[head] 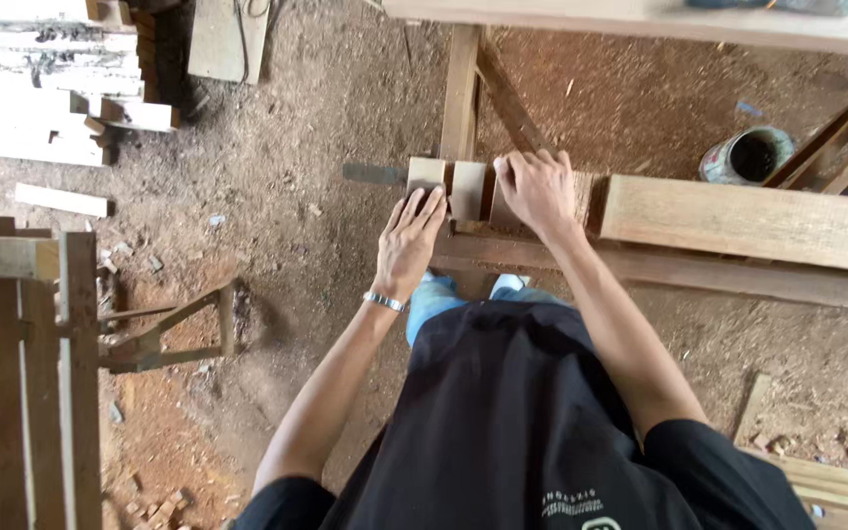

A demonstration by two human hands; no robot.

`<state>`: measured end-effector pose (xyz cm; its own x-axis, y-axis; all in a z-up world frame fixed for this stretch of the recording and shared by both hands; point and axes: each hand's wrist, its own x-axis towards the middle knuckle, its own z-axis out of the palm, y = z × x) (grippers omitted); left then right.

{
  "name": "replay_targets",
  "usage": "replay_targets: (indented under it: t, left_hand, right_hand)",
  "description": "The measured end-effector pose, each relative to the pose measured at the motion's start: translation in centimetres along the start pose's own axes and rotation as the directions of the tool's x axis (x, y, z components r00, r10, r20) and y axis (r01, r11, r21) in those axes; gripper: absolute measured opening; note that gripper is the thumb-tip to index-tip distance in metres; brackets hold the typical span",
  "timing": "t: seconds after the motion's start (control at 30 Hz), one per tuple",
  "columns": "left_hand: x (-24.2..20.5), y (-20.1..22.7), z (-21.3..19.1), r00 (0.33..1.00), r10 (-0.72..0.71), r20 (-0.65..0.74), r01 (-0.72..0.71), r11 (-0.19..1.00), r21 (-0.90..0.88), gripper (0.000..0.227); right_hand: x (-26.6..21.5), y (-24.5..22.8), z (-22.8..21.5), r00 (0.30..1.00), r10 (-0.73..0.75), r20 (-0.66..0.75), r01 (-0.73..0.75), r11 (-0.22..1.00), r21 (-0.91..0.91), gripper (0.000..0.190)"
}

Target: The person sands the surface and interior grooves of a wooden furniture component by hand using sandpaper.

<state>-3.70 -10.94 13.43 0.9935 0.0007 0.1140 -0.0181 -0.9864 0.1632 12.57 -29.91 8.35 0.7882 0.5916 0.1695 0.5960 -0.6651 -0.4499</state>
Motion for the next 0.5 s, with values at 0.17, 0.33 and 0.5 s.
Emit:
replay_targets:
  t: [0.17, 0.33, 0.5]
  left_hand:
    - [3.4, -1.4, 2.0, 0.999, -0.012, -0.034, 0.012, 1.000, 0.021, 0.050]
    - [3.5, -1.7, 3.4, 0.998, -0.069, -0.003, 0.069, 0.995, -0.066, 0.052]
    - [-1.3, -1.3, 1.2, 0.993, 0.117, 0.014, -0.118, 0.987, 0.112, 0.048]
  right_hand:
    - [-0.4, 0.5, 0.5, 1.000, -0.014, 0.017, 0.014, 1.000, 0.000, 0.039]
    - [-0.1, 0.5, 0.8, 1.000, 0.008, 0.020, -0.009, 0.999, 0.036, 0.041]
    - [0.1, 1.0, 3.0, 0.999, 0.044, 0.008, -0.043, 0.998, -0.050, 0.050]
